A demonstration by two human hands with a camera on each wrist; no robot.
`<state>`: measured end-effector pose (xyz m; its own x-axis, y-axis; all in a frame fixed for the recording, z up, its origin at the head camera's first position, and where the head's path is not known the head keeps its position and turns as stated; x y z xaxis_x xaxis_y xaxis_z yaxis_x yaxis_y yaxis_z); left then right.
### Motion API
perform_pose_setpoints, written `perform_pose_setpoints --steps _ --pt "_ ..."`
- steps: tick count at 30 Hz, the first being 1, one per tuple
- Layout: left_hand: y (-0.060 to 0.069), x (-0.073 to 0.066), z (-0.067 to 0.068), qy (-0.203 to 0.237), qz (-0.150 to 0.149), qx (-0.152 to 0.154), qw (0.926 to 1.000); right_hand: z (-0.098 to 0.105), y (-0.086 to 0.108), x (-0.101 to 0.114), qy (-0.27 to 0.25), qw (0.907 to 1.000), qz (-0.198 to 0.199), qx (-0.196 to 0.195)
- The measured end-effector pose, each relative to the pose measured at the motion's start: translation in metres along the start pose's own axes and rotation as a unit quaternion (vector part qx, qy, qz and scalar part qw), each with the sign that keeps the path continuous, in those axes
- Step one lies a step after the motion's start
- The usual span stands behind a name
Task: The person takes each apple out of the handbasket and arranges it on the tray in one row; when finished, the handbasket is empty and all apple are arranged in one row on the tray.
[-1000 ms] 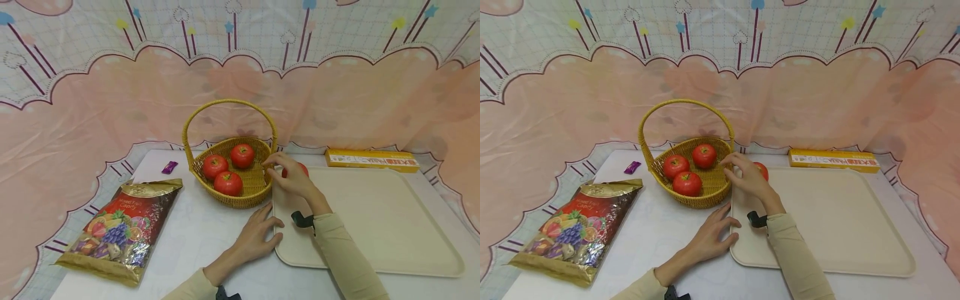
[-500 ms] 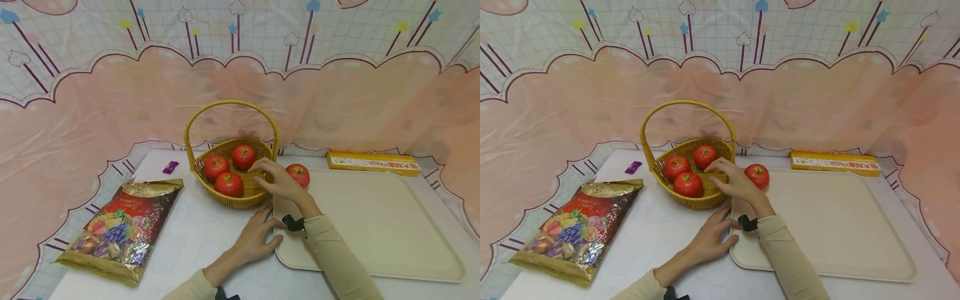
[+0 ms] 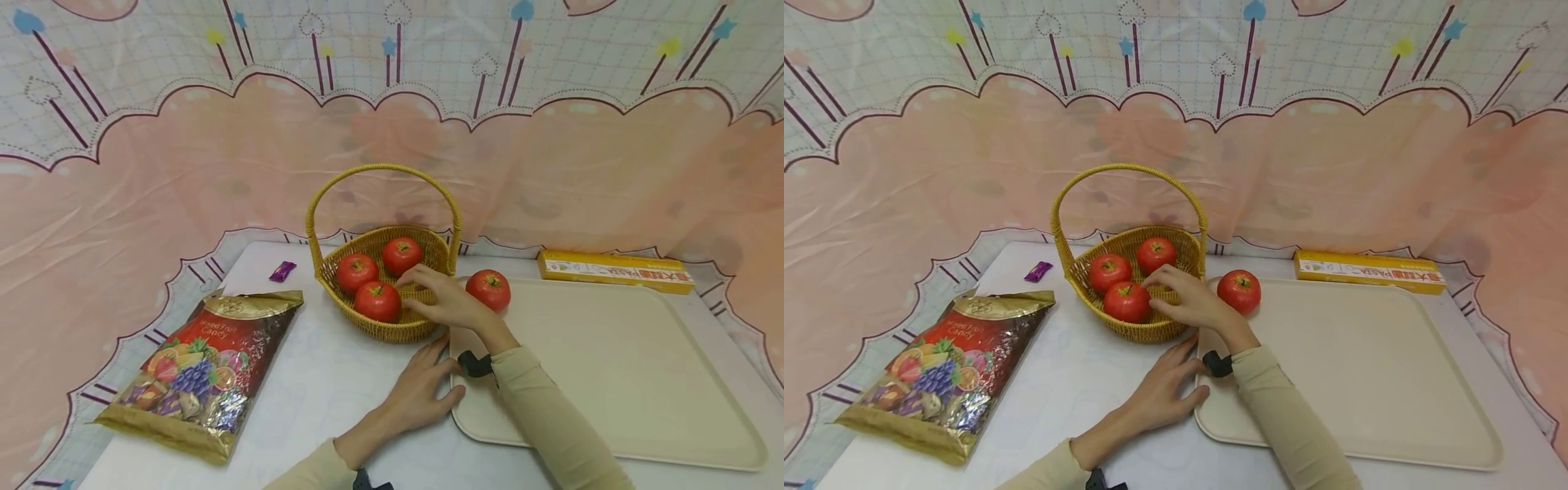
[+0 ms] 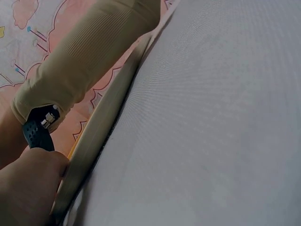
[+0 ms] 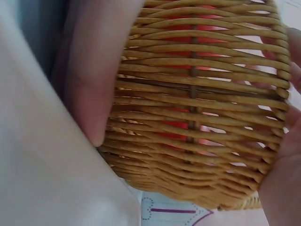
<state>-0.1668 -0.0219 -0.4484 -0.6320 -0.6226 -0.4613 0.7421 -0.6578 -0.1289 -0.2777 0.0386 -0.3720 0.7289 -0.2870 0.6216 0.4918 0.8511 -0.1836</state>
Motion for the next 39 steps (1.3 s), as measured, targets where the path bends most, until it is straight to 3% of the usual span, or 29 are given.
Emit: perform_pose_setpoints --steps 8,21,29,33,39 --pt "0.000 -0.001 -0.001 0.000 -0.001 0.002 1.0000 -0.005 -0.010 0.000 0.048 0.9979 -0.006 0.042" --pt "0.000 0.002 -0.003 0.028 -0.010 0.002 0.9996 -0.009 -0.027 0.004 0.100 0.9910 0.026 0.085" --pt "0.000 0.002 -0.002 0.024 -0.013 0.000 0.9996 -0.014 -0.038 -0.001 0.112 0.9848 -0.017 0.132" --pt "0.000 0.002 -0.002 0.005 -0.010 -0.002 0.9999 -0.018 -0.043 -0.003 0.116 0.9799 -0.025 0.161" --pt "-0.001 0.003 -0.003 0.014 -0.006 0.005 0.9999 -0.023 -0.050 -0.005 0.113 0.9738 -0.031 0.195"
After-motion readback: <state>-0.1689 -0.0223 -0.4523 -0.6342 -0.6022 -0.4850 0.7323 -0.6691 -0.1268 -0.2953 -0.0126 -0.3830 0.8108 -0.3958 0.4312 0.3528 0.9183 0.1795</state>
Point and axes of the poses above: each hand's wrist, its own y-axis away from the middle knuckle, its own z-axis out of the back of the hand, x = y × z, the point moved 5 cm from there along -y, towards the middle knuckle, and after that the axes turned 14 degrees about x, right-handed, at the moved point
